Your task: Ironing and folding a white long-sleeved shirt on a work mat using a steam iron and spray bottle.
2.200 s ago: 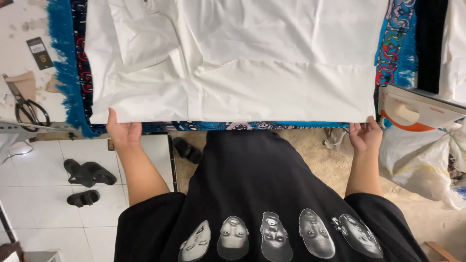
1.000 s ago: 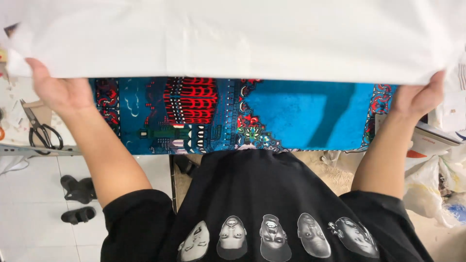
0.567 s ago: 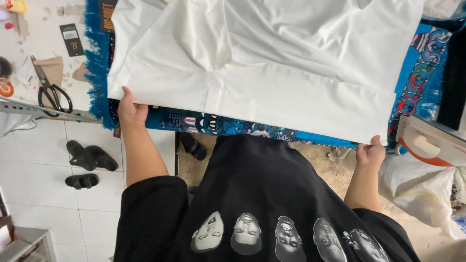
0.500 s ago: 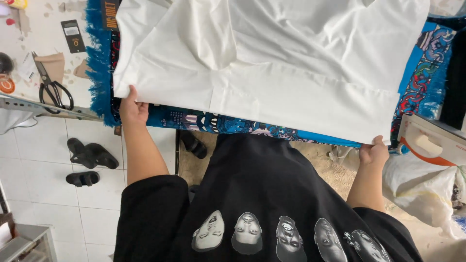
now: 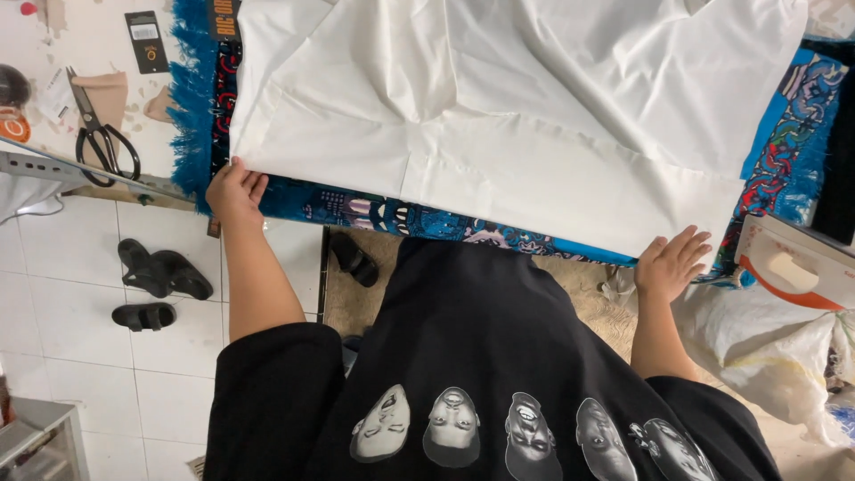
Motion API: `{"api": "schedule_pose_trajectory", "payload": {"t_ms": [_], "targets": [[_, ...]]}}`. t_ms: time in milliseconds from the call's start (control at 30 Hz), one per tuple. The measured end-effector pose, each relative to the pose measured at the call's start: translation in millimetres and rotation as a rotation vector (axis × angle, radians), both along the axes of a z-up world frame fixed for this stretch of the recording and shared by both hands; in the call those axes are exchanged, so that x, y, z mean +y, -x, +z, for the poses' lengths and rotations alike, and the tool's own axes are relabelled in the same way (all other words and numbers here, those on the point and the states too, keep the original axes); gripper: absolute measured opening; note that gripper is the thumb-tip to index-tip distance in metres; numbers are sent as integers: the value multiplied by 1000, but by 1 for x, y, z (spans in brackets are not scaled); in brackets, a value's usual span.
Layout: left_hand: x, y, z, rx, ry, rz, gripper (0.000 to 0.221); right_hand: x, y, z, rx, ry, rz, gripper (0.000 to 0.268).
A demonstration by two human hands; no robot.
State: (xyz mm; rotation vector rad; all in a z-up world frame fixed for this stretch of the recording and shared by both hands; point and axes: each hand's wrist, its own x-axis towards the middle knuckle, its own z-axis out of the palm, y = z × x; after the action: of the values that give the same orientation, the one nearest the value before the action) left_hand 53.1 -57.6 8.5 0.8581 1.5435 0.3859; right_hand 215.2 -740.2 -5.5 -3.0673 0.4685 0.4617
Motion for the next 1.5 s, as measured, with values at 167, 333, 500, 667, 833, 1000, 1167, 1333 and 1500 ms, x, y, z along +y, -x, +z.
{"api": "schedule_pose_trajectory", "payload": {"t_ms": [167, 333, 500, 667, 833, 1000, 1167, 1333, 1500], "targets": [[9, -1, -29, 124, -120, -9, 26, -20, -1, -17, 83, -234, -113, 69], [34, 16, -100, 245, -226, -60, 28, -38, 6, -35, 63, -119, -174, 68], [0, -7, -104, 330, -482, 52, 26, -28, 19, -37, -32, 17, -260, 65], [-139, -54, -54, 483, -1322, -798, 62, -1, 16, -45, -229, -107, 46, 73], [-212, -58, -53, 268, -1320, -1368, 56, -2, 3, -45, -164, -161, 152, 72], [-209, -55, -67, 274, -1365, -1379, 61, -23, -11, -38, -123, -126, 244, 67], [-210, -55, -66, 273, -1322, -1374, 61, -40, -55, -60, -494, -32, 374, 39], [-211, -56, -66, 277, -1326, -1372, 61, -29, -152, -39, -454, -104, 331, 39], [-210, -58, -67, 323, -1371, -1376, 62, -42, -261, -66, -500, -75, 416, 41]]}}
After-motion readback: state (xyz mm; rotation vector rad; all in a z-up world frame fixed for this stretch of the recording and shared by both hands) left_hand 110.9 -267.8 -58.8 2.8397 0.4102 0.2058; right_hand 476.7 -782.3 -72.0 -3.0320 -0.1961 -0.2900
